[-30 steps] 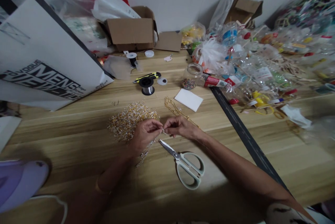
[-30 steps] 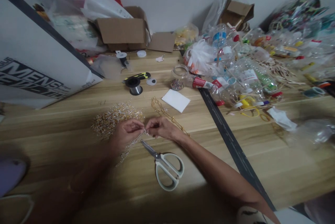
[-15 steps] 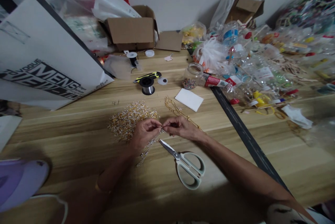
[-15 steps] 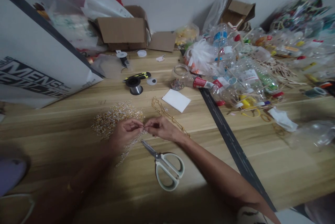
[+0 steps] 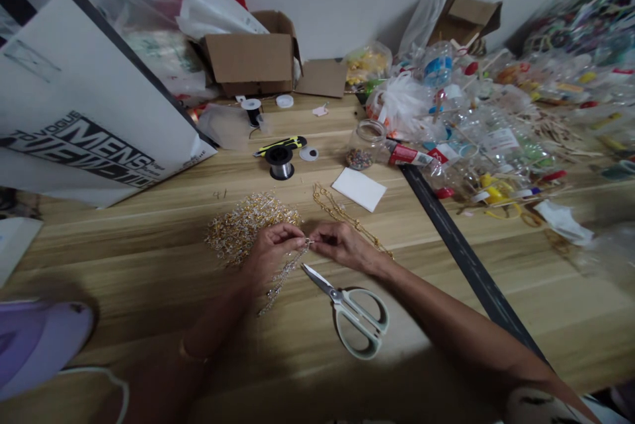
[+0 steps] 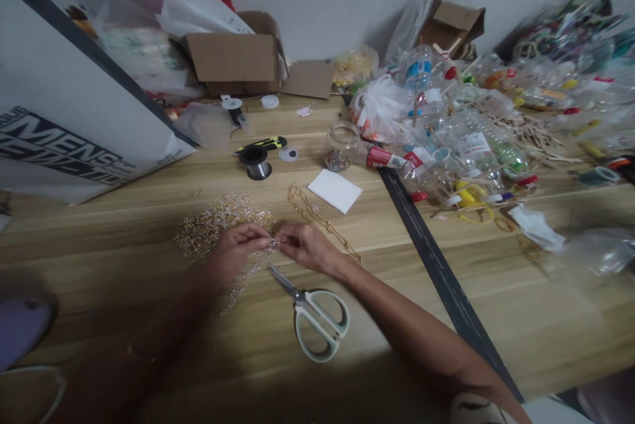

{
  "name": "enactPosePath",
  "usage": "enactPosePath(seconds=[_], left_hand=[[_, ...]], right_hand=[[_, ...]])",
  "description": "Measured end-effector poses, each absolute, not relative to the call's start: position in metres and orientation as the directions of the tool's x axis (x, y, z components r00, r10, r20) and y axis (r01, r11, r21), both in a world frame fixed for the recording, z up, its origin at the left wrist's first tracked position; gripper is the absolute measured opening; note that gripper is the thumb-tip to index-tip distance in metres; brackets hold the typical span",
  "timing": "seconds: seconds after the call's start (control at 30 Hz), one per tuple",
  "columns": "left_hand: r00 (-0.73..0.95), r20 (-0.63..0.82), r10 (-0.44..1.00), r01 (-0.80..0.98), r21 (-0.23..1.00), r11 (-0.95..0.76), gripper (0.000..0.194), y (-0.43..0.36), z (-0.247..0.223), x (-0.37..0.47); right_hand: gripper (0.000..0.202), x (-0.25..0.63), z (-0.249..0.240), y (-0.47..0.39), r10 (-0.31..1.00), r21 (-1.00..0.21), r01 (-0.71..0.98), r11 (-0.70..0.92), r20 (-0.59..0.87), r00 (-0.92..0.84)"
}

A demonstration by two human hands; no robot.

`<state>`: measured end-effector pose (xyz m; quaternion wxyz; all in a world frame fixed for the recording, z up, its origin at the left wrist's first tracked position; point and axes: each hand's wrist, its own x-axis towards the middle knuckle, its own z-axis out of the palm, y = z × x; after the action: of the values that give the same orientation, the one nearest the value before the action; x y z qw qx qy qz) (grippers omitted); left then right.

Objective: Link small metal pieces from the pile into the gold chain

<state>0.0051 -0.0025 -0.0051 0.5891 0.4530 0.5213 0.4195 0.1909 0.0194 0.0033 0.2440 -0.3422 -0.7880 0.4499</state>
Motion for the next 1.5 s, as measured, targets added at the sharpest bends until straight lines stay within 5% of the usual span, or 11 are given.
enactPosePath(seconds=[0.43, 1.5], left_hand=[[0.097, -0.241, 0.966, -0.060, 0.967, 0.247, 0.019, -0.002, -0.012, 0.002], [0.142, -0.069, 0.988, 0.214, 0.976, 0.037, 0.011, -0.004, -0.009, 0.004]], right_hand=[[0.015, 0.192, 0.007, 0.020, 0.756, -0.874, 0.328, 0.359, 0.066, -0.651], [0.006, 0.189, 0.003, 0.018, 0.751, -0.831, 0.374, 0.411, 0.076, -0.656]])
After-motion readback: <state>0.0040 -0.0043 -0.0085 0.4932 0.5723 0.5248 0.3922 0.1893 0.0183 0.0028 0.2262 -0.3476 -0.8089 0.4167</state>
